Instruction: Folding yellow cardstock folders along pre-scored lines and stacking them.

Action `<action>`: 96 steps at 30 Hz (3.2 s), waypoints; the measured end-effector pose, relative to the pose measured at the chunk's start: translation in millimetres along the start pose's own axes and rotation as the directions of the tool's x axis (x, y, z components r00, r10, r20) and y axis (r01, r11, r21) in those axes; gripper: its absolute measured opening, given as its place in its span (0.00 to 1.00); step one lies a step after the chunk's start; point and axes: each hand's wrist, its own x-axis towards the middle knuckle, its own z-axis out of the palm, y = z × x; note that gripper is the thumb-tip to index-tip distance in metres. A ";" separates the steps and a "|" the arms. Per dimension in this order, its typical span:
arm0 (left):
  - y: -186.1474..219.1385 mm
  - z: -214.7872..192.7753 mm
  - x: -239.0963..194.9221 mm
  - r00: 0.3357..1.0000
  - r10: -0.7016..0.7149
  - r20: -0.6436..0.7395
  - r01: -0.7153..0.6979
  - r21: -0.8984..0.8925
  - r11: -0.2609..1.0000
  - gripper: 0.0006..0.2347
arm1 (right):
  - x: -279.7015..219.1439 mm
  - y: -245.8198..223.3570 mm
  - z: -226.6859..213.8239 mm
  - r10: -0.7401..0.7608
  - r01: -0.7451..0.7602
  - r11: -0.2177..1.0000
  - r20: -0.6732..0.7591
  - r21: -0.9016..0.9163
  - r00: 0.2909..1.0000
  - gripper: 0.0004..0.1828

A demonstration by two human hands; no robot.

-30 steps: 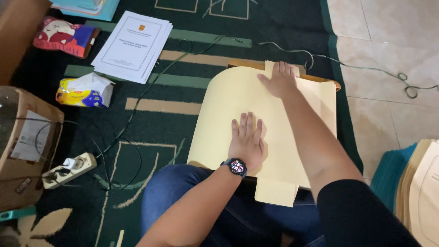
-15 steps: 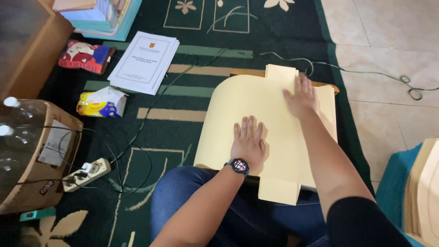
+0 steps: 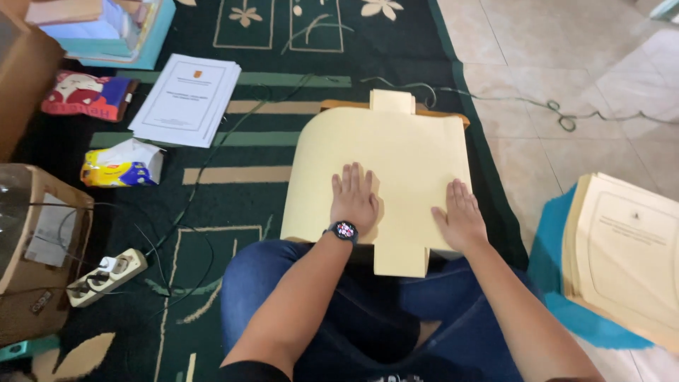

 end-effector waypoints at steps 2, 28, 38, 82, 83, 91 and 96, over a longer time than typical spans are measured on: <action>1.0 -1.0 -2.0 1.000 0.000 0.004 0.000 -0.014 1.000 0.28 | -30.0 -4.7 -0.9 0.002 -0.003 1.000 0.012 0.020 1.000 0.43; 6.5 1.0 5.6 0.991 -0.014 0.134 0.010 0.031 0.999 0.27 | 202.0 -116.6 -41.0 -0.396 0.399 0.915 -0.049 0.057 0.917 0.50; 3.7 21.8 4.5 0.921 0.045 -0.388 -0.087 -0.091 0.992 0.27 | 221.3 -126.3 -54.3 -0.196 0.226 0.967 -0.226 0.117 0.954 0.36; 155.9 5.4 -3.1 0.889 0.256 0.380 -0.292 0.038 0.956 0.28 | -169.2 307.7 51.3 0.493 -0.570 0.798 0.331 0.197 0.805 0.52; 155.8 7.9 -1.6 0.893 0.255 0.372 -0.293 0.050 0.955 0.28 | -166.9 311.7 43.7 0.462 -0.529 0.831 0.315 0.172 0.829 0.45; 149.5 32.2 -1.0 0.929 0.363 0.064 -0.360 -0.062 0.931 0.28 | -156.8 339.4 15.1 0.262 -0.404 0.870 0.430 0.282 0.864 0.20; 146.7 46.7 2.0 0.919 0.393 -0.003 -0.392 -0.074 0.917 0.28 | -173.6 298.1 -4.2 0.369 -0.403 0.911 0.264 0.087 0.891 0.13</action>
